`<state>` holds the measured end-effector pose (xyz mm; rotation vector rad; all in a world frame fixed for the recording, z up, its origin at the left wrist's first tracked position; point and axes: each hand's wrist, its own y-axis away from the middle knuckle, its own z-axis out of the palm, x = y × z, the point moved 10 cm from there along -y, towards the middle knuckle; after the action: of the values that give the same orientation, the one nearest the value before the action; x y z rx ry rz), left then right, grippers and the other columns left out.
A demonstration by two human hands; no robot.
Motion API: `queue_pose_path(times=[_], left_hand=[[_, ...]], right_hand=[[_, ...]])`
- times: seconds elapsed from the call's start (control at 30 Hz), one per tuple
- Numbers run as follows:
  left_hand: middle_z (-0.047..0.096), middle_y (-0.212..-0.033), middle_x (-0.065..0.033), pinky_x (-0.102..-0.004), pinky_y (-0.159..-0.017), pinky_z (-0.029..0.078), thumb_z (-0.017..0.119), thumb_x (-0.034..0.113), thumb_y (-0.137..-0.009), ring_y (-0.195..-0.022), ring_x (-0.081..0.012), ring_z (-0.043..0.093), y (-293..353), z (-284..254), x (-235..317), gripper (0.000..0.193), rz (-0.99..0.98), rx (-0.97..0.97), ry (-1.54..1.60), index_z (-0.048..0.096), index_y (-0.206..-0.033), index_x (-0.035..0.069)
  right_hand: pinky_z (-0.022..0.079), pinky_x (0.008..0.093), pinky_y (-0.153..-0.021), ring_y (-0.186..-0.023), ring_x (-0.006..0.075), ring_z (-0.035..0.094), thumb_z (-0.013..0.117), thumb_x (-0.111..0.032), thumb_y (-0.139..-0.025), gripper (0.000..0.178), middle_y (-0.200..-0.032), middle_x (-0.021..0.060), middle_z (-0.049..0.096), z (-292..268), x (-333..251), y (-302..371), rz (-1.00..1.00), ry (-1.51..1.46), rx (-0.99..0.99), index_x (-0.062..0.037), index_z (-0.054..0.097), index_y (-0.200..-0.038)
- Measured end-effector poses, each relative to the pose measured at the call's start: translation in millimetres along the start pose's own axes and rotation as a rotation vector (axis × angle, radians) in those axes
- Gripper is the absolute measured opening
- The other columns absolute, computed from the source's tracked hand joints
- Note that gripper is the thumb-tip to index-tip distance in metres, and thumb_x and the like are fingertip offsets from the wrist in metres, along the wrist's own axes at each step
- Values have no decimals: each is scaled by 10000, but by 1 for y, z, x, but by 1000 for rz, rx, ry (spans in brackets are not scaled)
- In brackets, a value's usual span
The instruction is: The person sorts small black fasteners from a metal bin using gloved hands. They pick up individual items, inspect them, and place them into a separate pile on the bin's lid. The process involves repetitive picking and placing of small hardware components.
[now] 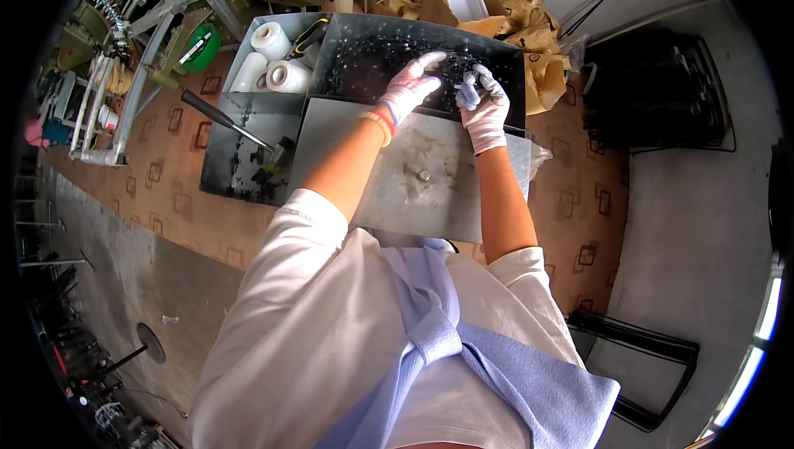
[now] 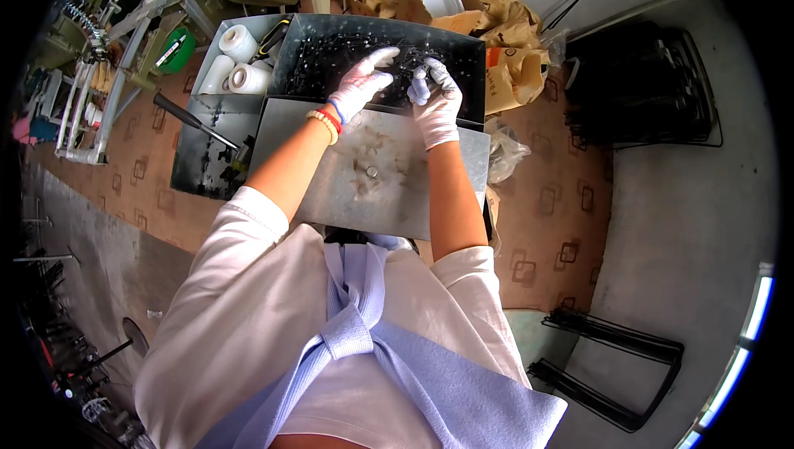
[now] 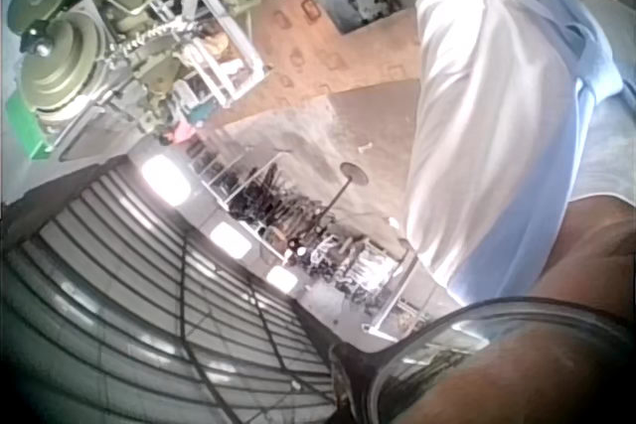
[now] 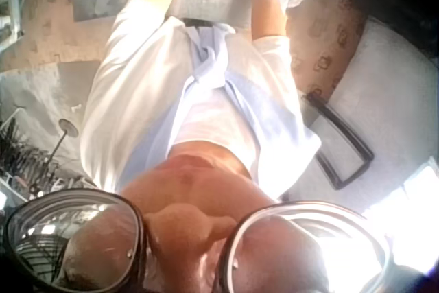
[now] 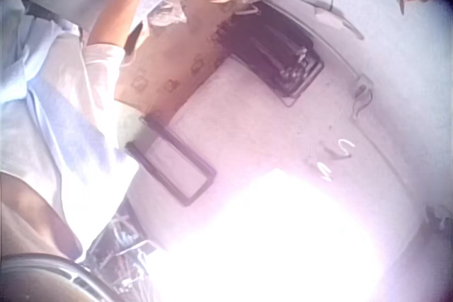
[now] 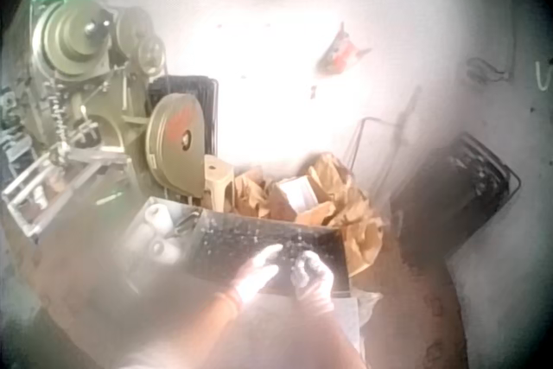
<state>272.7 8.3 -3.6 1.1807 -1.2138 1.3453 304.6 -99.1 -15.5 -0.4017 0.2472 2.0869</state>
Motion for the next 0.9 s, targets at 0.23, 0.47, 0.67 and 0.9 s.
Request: queue_pose_path(times=[0.23, 0.47, 0.67, 0.9], left_hand=[[534, -793, 52, -187, -614, 402, 516, 122, -817, -673, -32, 456, -8, 3, -23, 176, 4, -64, -174, 567, -985, 101], [575, -850, 2, -220, -585, 443, 466, 190, -854, -665, -79, 541, 6, 7, -25, 156, -273, -53, 48, 538, -963, 106], [585, -861, -25, -233, -564, 453, 465, 154, -845, -661, -114, 574, 5, 6, -22, 146, -257, -44, 144, 532, -958, 90], [588, -895, -62, -282, -678, 483, 455, 17, -800, -768, -162, 582, 0, -11, -21, 162, -57, 96, 396, 546, -928, 58]], right_hand=[[314, 254, -359, -390, 158, 409, 528, -149, -735, 171, -675, 106, 565, 5, 3, 0, 38, -1, -120, -43, 575, -861], [444, 245, -471, -552, 175, 526, 508, -148, -779, 230, -835, 118, 592, -8, -1, -2, -18, -18, 47, -41, 546, -979], [476, 272, -545, -636, 194, 546, 502, -177, -798, 294, -905, 139, 571, -2, -1, 0, -42, -15, 28, -18, 498, -1045], [498, 333, -594, -723, 242, 570, 521, -248, -795, 286, -835, 149, 584, -3, 7, -4, 6, 146, -1, 5, 539, -929]])
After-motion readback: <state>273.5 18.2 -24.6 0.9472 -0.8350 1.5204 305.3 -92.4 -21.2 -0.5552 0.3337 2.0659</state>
